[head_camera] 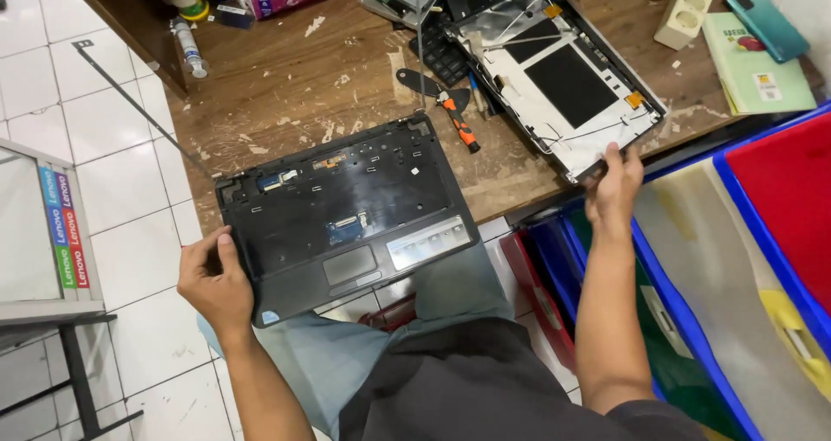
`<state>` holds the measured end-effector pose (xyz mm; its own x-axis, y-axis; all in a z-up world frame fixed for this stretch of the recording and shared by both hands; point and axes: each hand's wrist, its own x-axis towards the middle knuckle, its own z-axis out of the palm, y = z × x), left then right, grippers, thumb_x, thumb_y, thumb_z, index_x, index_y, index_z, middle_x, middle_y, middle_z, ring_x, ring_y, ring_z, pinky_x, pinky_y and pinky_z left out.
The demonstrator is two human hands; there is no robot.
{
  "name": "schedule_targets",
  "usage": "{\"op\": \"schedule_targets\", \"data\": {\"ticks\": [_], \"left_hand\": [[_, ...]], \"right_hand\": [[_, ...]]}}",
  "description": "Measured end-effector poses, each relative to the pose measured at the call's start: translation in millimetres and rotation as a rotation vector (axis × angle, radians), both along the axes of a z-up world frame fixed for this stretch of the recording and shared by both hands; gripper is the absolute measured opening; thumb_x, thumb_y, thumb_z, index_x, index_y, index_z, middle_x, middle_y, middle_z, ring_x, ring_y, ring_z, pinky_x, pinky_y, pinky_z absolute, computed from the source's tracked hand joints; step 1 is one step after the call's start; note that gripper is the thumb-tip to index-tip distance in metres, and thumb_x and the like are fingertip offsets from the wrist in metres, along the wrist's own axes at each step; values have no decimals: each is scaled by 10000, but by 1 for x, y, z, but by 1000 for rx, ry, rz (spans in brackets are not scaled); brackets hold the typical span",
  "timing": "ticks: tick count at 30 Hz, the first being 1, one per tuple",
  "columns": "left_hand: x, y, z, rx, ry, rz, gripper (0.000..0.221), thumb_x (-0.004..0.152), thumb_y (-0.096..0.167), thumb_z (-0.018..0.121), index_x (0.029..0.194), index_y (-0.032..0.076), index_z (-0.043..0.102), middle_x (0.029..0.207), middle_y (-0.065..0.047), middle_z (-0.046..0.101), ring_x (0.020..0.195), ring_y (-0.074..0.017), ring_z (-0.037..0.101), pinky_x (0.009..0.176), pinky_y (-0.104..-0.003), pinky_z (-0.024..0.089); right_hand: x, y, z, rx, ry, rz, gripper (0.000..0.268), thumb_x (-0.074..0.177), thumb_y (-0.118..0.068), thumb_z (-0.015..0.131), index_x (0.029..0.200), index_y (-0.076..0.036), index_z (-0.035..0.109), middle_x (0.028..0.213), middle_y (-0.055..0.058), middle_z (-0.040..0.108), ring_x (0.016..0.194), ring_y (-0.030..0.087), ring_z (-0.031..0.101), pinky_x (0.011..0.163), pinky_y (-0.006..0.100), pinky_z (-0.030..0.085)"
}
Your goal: The person disassembles a laptop by detaching the screen assembly and removing screws from the bottom case using a screwdriver and a prying tool. They separate the screen from the base and continue to remove fasteners from the laptop's underside.
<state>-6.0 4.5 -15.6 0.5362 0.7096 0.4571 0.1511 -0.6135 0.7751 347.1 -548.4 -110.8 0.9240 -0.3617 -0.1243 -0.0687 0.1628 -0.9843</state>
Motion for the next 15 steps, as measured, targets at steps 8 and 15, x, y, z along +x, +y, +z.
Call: {"op": "schedule_targets", "data": {"ticks": [8, 15], "left_hand": [[2, -5, 9, -3, -18, 27, 128, 1123, 26, 743, 1154, 67, 861, 1019, -163, 733, 910, -355, 737, 798, -425, 591], [-2, -12, 16, -82, -38, -6, 121, 1120, 69, 738, 1170, 64, 849, 1104, -178, 758, 1020, -360, 772, 860, -423, 620]], "right_hand": [[-36, -19, 61, -422, -116, 255, 453, 1228, -162, 735, 1579, 48, 541, 938, 214, 613, 481, 304, 636, 357, 453, 597], [-98, 61, 137, -652, -505, 340, 51, 1187, 41, 795, 1235, 60, 796, 749, 165, 660, 502, 243, 639, 459, 300, 466]]}}
